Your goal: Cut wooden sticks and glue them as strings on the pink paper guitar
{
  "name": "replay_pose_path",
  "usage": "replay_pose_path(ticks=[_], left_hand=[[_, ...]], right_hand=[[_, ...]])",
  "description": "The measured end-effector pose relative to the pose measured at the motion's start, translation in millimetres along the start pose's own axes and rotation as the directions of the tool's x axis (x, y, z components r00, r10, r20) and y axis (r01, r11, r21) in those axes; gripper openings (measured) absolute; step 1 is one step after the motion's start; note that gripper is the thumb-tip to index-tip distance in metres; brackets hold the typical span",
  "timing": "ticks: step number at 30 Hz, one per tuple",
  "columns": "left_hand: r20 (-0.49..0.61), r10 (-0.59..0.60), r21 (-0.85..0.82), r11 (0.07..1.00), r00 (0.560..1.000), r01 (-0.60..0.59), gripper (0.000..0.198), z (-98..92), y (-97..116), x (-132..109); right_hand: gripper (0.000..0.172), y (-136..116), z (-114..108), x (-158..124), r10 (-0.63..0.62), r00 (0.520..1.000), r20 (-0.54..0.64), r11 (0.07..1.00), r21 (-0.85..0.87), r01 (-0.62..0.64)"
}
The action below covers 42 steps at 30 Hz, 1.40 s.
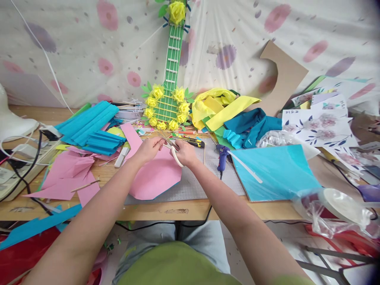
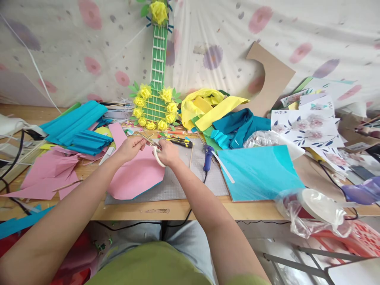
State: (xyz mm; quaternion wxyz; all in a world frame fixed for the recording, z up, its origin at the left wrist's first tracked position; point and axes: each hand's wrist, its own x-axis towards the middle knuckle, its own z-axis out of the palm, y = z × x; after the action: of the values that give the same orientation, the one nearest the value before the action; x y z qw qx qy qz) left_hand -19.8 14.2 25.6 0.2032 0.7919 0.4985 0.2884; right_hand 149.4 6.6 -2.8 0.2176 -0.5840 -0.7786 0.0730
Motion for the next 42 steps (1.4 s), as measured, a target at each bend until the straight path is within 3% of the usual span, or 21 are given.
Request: replay_pose_path(ticks=[4, 10, 18, 21, 24, 27, 29, 32, 37, 39, 42], left_hand=[[0.131, 0.032, -0.121, 0.993, 0.991, -0.017, 0.034, -5.2, 0, 7], [0.260, 0.010, -0.302, 0.950, 0.966, 0.072, 0.034, -10.1, 1, 12], [0.272, -0.003, -0.256, 0.964, 0.962, 0.076, 0.032, -12.8, -4, 14], [0.204, -0.029, -0.159, 0.985, 0.979, 0.062, 0.031, -6.8, -4, 13], [0.040, -0.059, 0.012, 0.998, 0.997, 0.059, 0.028, -0.9, -5, 13], [-0.157, -0.113, 0.165, 0.976, 0.981, 0.139, 0.029, -1.0, -8, 13], [-0.207, -0.120, 0.272, 0.946, 0.971, 0.174, 0.029, -4.1, -9, 12], [-0.169, -0.094, 0.417, 0.895, 0.981, 0.158, 0.027, -7.9, -8, 9], [-0.114, -0.078, 0.511, 0.850, 0.990, 0.126, 0.034, -3.0, -4, 4], [-0.085, -0.070, 0.515, 0.851, 0.994, 0.104, 0.037, 1.2, -2, 2], [-0.033, -0.041, 0.518, 0.854, 0.999, 0.052, 0.038, 7.3, 4, 0]], right_hand=[[0.017, 4, -2, 1, -0.084, 0.995, -0.050, 0.996, 0.023, 0.085], [0.016, 5, -4, 5, -0.157, 0.984, -0.081, 0.987, 0.034, 0.160], [0.019, 0, 1, 3, -0.020, 1.000, 0.001, 1.000, -0.003, 0.020], [0.022, -2, 3, 2, 0.015, 0.999, 0.050, 1.000, -0.014, -0.014], [0.025, 0, 0, 3, 0.005, 0.997, 0.081, 1.000, -0.028, -0.002], [0.031, 11, -7, 4, -0.011, 0.993, 0.121, 0.999, -0.040, 0.016], [0.037, 22, -10, 3, 0.075, 0.985, 0.155, 0.996, -0.066, -0.065], [0.048, 40, -12, 2, 0.270, 0.945, 0.187, 0.952, -0.200, -0.232], [0.053, 61, -14, 2, 0.334, 0.886, 0.322, 0.915, -0.338, -0.222], [0.052, 62, -18, 3, 0.315, 0.902, 0.297, 0.931, -0.282, -0.232], [0.042, 52, -24, 7, 0.213, 0.968, 0.130, 0.977, -0.024, -0.212]])
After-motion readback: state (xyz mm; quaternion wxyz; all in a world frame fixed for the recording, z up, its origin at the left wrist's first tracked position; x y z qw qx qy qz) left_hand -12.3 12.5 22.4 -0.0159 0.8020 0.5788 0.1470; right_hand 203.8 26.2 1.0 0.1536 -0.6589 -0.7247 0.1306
